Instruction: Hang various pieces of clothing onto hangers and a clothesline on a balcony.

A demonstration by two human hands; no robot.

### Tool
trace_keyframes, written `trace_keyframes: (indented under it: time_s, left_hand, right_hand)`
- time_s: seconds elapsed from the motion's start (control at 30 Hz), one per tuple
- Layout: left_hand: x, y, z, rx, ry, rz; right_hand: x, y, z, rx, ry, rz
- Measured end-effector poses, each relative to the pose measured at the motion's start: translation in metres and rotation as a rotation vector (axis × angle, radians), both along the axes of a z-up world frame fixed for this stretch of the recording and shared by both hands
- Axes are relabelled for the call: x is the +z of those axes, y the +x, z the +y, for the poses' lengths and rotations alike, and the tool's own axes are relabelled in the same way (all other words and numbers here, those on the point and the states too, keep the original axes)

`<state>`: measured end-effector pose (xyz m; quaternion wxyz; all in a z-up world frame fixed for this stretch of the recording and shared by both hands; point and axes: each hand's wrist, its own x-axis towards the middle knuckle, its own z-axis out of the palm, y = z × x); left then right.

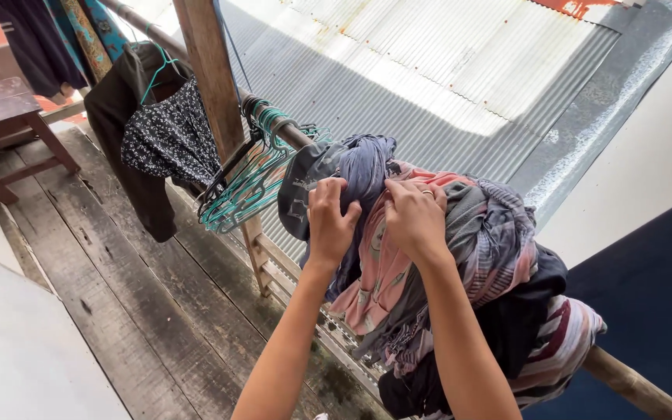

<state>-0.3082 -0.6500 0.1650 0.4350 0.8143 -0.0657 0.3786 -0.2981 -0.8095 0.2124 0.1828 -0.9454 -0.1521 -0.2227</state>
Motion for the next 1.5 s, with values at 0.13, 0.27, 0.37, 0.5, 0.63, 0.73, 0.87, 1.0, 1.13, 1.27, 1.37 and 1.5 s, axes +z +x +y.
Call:
trace_keyframes:
  time_s: [0.13, 0.27, 0.37, 0.5, 0.63, 0.73, 0.87, 1.0, 1.13, 1.27, 1.37, 1.5]
  left_hand:
    - [-0.008, 0.016, 0.008, -0.058, -0.091, -0.029]
    - [-0.008, 0.024, 0.034, -0.408, -0.575, 0.046]
    - [0.008, 0.014, 0.050, -0.681, -0.946, 0.061]
    - [0.047, -0.003, 0.063, -0.910, -1.281, 0.082]
    - [0.051, -0.002, 0.070, -0.923, -1.313, 0.101]
    - [0.053, -0.009, 0.077, -0.901, -1.328, 0.110]
    - [0.040, -0.030, 0.092, -0.933, -1.283, 0.133]
    - [0.012, -0.052, 0.106, -0.992, -1.091, 0.197]
    - [0.025, -0.096, 0.110, -1.011, -0.910, 0.248]
    - [-0.046, -0.110, 0.126, -0.768, -0.572, 0.269]
    - [-0.070, -0.135, 0.130, -0.491, -0.430, 0.246]
    - [-0.067, -0.170, 0.146, -0.227, -0.268, 0.057]
  right_hand:
    - [-0.003, 0.003, -0.001, -0.046, -0.048, 0.062]
    - [0.001, 0.004, 0.001, -0.039, -0.035, 0.094]
    - [0.010, -0.001, 0.005, -0.043, -0.007, 0.137]
    - [0.025, -0.001, 0.017, -0.065, -0.027, 0.174]
    - [0.026, 0.006, 0.030, 0.009, -0.063, 0.089]
    - [0.011, 0.022, 0.027, 0.277, 0.396, 0.176]
    - [0.018, 0.018, 0.026, 0.832, 1.619, 0.639]
    - [0.037, 0.008, 0.042, 1.019, 2.041, 0.788]
    - [0.011, 0.006, 0.048, 1.103, 1.997, 0.964]
    - [0.029, -0.044, 0.083, 1.145, 1.771, 0.910]
    - [0.033, -0.070, 0.107, 1.156, 1.688, 0.893]
    - [0.007, -0.072, 0.124, 1.149, 1.679, 0.939]
